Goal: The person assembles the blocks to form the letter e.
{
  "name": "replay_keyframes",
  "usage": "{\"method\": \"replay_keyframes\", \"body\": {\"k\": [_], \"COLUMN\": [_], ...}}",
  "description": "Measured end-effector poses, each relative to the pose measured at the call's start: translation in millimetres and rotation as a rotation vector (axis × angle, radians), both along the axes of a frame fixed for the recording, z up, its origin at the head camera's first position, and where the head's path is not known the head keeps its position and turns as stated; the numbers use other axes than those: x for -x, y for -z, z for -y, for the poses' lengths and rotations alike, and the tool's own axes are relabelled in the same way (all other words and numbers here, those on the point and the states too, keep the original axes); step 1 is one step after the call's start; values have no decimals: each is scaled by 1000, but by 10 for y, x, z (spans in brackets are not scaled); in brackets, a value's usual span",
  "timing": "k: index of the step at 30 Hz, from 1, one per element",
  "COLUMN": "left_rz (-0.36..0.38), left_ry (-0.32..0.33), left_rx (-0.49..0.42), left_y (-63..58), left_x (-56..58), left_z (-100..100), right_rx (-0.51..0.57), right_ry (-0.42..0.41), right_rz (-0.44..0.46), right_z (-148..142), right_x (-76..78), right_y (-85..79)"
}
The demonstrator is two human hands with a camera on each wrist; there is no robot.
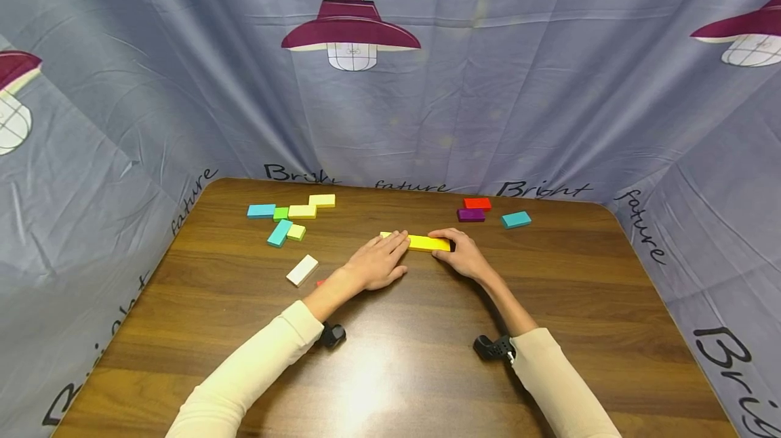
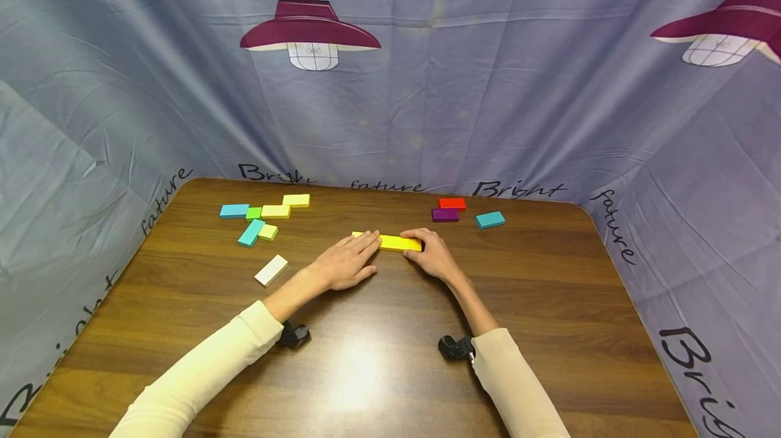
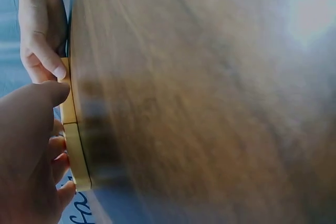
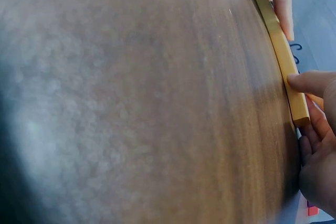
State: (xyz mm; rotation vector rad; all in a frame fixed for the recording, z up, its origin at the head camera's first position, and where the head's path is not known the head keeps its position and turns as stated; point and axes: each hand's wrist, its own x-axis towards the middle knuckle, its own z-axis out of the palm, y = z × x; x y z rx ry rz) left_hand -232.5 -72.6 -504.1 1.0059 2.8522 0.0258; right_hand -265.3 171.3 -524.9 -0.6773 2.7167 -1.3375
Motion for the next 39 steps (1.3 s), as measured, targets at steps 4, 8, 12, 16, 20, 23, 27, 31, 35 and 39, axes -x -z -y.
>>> {"method": "replay_keyframes", "body": {"k": [4, 8, 12, 16, 20, 23, 27, 31, 35, 39], "left_rz": [-4, -9, -4, 1, 23, 41, 50, 51, 59, 63], "left_ry": [4, 4, 4, 2, -5, -10, -11, -16, -22, -24], "left_rx": [28, 40, 30, 20, 12, 13, 17, 8, 4, 4], "left_y": [-12, -5, -8, -20, -36, -42, -45, -45, -50, -61], "left_x": [-2, -10, -20, -30, -36, -35, -36, -41, -43, -31], "left_z": [-17, -19, -9, -2, -3, -13, -31, -34, -27, -22], "right_rx": [-1, 1, 2, 14, 24, 80, 242, 327, 330, 285], "right_ry": [5, 9, 11, 11, 8, 18, 79, 157, 270, 363], "right_rz": [-4, 1, 3, 7, 16, 65, 174, 188, 158, 133], "right_z": [-6, -2, 9, 19, 14, -17, -145, -348, -527, -632], "right_x": [7, 6, 6, 4, -1, -5, -14, -15, -6, 38], "right_y": [11, 22, 27, 18, 5, -6, -19, -16, -31, -56]}}
